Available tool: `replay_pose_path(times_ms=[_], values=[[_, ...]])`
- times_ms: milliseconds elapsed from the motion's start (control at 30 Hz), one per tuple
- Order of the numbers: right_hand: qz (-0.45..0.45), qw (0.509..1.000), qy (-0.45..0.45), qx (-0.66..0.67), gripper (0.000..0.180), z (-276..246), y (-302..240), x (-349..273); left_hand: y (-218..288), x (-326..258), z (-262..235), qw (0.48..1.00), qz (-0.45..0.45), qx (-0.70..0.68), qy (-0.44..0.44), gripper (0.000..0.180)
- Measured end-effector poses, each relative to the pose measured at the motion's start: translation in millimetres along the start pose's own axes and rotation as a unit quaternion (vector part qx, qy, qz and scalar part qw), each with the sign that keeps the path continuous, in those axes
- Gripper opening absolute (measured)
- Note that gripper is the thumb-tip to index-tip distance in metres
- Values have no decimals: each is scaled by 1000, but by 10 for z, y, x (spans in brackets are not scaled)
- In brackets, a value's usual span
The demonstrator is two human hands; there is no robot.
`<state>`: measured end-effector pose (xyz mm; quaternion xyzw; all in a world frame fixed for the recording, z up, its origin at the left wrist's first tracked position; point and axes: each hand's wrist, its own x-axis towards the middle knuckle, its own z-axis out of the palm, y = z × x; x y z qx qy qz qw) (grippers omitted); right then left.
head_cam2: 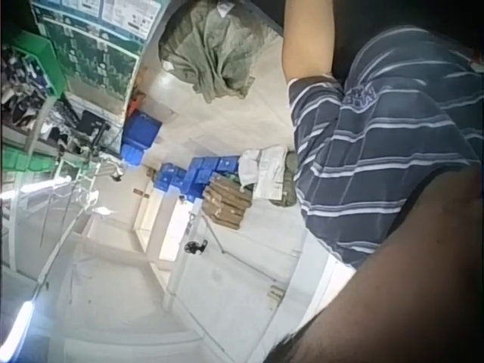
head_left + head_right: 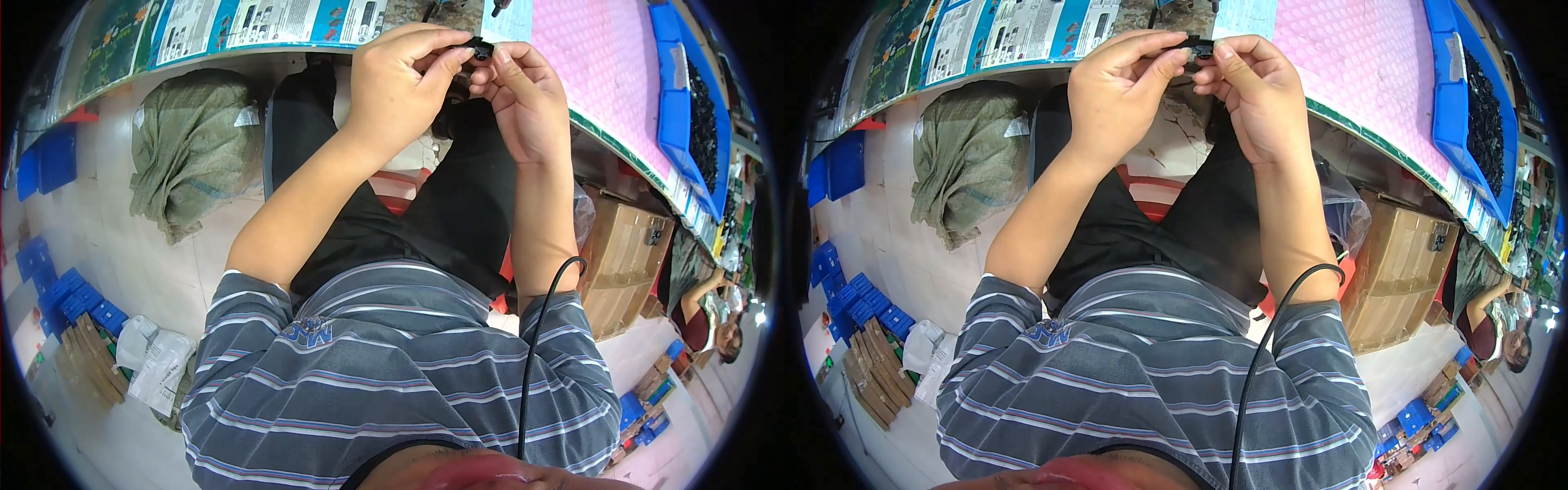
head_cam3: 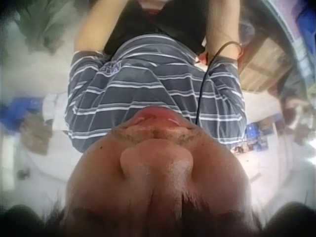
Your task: The person assembles small plastic components by hand at an industrial workstation, taking parts from bins and joining them on a work surface.
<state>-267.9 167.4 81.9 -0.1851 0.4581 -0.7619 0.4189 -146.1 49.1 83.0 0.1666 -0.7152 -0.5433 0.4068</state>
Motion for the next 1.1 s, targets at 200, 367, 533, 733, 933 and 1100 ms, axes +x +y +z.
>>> replay_pose_path(times_ms=[200, 367, 533, 733, 933, 1100], values=[[-5, 1000, 4, -10, 12, -41, -78, 156, -62, 164, 57, 999, -8, 24, -24, 17], [-4, 1000, -13, 3, 12, -45, -112, 248, -192, 290, 141, 993, 114, 26, 28, 15], [-16, 999, 12, -47, 14, -117, -101, 305, 132, 272, 158, 996, -16, 73, 49, 14], [-78, 973, -153, 152, 11, -260, 194, 567, 174, 255, 226, 996, -66, 19, 53, 12], [-15, 999, 46, -14, 8, 89, -167, 278, 151, 243, 217, 995, -68, 23, 71, 13], [-22, 999, 36, -8, 8, 66, -156, 278, 149, 239, 237, 995, -63, 15, 76, 13]])
